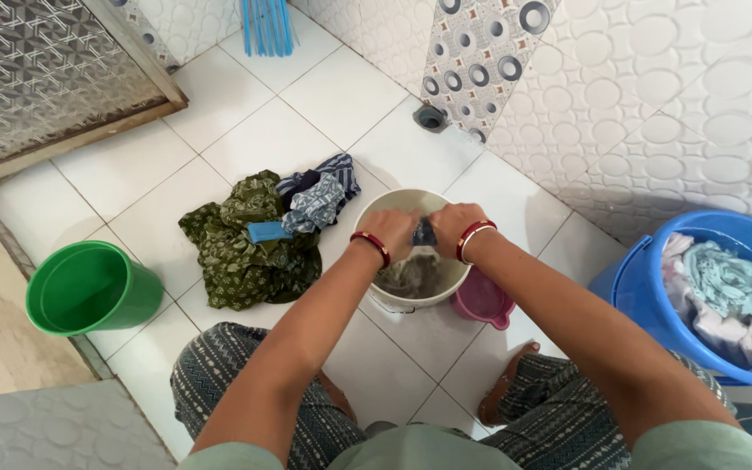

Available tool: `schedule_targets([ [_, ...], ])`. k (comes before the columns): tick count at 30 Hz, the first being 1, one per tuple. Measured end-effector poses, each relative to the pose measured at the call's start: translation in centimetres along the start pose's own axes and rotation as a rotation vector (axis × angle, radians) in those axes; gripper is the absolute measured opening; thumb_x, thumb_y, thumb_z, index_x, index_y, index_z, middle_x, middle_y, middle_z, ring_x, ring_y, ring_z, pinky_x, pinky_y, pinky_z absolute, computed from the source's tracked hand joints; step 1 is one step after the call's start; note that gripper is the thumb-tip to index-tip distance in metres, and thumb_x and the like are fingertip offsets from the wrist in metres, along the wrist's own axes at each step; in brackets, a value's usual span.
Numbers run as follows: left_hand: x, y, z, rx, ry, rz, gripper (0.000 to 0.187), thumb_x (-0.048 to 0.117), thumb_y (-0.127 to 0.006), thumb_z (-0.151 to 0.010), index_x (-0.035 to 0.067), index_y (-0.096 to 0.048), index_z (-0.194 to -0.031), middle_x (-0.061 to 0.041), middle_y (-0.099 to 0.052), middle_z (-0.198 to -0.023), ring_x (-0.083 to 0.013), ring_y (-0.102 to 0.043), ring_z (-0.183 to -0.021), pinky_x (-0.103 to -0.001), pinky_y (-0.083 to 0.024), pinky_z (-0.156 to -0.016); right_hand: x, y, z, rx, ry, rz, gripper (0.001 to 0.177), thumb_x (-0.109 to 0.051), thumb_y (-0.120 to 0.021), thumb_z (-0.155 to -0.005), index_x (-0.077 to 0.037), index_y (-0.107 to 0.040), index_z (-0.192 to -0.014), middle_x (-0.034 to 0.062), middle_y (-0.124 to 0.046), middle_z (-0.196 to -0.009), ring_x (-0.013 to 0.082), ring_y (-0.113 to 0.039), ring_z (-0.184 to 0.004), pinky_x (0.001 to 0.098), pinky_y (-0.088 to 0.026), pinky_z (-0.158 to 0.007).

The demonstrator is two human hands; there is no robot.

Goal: The person sits on a tiled floor and washes clothes by hand. They repeatedly submerge garments in a white bucket, wring them out, and place them on the floor. A blue scrubbing brush is used to scrub a light green top on the floor.

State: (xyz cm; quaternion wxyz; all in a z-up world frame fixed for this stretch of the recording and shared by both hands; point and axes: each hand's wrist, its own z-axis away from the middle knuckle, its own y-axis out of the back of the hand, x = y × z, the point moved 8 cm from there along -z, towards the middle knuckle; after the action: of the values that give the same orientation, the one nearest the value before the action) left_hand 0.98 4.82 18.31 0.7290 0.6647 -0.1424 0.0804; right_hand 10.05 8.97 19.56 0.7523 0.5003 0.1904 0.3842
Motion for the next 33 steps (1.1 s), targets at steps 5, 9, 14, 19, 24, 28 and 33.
schedule_targets([
  [5, -0.9, -1.6, 1.0, 0.166, 0.276, 0.488, 0.031, 0.016, -0.074, -0.072, 0.006, -0.073, -0.101, -0.024, -0.072, -0.095, -0.0434, -0.068, -0.093, -0.049, -0.055, -0.083, -0.1, 1.6, -0.7, 0.361, 0.219, 0.061, 0.019, -0.015, -0.067, -0.081, -0.020, -0.073, -0.098, 0.0050, -0.074, -0.099, 0.0265, -0.071, -0.097, 0.0420, -0.059, -0.077],
  [9, -1.2, -4.5, 0.9, 0.347, 0.372, 0.831, 0.026, 0.012, -0.071, -0.070, 0.001, -0.072, -0.093, -0.024, -0.074, -0.088, -0.0381, -0.073, -0.086, -0.044, -0.056, -0.078, -0.4, 3.4, 0.5, 0.653, 0.342, 0.083, 0.007, -0.015, -0.068, -0.084, -0.020, -0.070, -0.087, 0.0005, -0.070, -0.092, 0.0218, -0.069, -0.091, 0.0380, -0.058, -0.073],
  [14, -1.1, -9.2, 0.4, 0.405, 0.565, 1.264, 0.015, 0.008, -0.072, -0.069, -0.003, -0.070, -0.081, -0.013, -0.069, -0.069, -0.0229, -0.066, -0.060, -0.038, -0.049, -0.056, -0.5, 5.4, 2.3, 0.862, 0.363, -0.031, 0.009, -0.016, -0.071, -0.078, -0.021, -0.068, -0.084, -0.0022, -0.068, -0.088, 0.0200, -0.066, -0.087, 0.0370, -0.057, -0.072],
  [19, 2.2, -12.5, 0.7, 0.121, 0.758, 1.879, 0.006, 0.009, -0.069, -0.074, 0.004, -0.067, -0.071, 0.004, -0.045, -0.058, -0.0088, -0.039, -0.045, -0.029, -0.028, -0.040, 0.0, 6.0, 4.0, 1.104, 0.271, -0.210, 0.014, -0.016, -0.075, -0.076, -0.021, -0.068, -0.087, -0.0037, -0.072, -0.097, 0.0229, -0.066, -0.098, 0.0345, -0.058, -0.072],
  [24, 4.1, -12.0, 1.0, -0.005, 0.723, 2.090, 0.024, 0.004, -0.070, -0.075, 0.014, -0.051, -0.063, 0.006, -0.042, -0.058, -0.0060, -0.037, -0.045, -0.026, -0.022, -0.042, 1.1, 4.3, 3.5, 1.092, 0.159, -0.521, 0.022, -0.026, -0.082, -0.088, -0.011, -0.065, -0.091, 0.0029, -0.072, -0.095, 0.0276, -0.069, -0.086, 0.0403, -0.056, -0.067],
  [28, 4.4, -11.2, 0.8, -0.036, 0.651, 2.146, 0.035, 0.004, -0.070, -0.076, 0.018, -0.041, -0.062, 0.007, -0.040, -0.058, -0.0049, -0.037, -0.045, -0.025, -0.022, -0.042, 2.0, 2.7, 2.0, 1.000, 0.083, -0.706, 0.028, -0.029, -0.084, -0.087, -0.011, -0.063, -0.094, 0.0080, -0.071, -0.093, 0.0329, -0.071, -0.078, 0.0419, -0.055, -0.065],
  [33, 4.0, -11.9, 0.9, -0.022, 0.692, 2.141, 0.032, 0.005, -0.072, -0.075, 0.017, -0.044, -0.063, 0.008, -0.041, -0.058, -0.0050, -0.038, -0.045, -0.026, -0.023, -0.041, 2.8, 0.7, -0.3, 0.734, -0.001, -0.751, 0.017, -0.013, -0.071, -0.086, -0.014, -0.064, -0.101, 0.0106, -0.072, -0.089, 0.0378, -0.070, -0.080, 0.0461, -0.055, -0.070],
])
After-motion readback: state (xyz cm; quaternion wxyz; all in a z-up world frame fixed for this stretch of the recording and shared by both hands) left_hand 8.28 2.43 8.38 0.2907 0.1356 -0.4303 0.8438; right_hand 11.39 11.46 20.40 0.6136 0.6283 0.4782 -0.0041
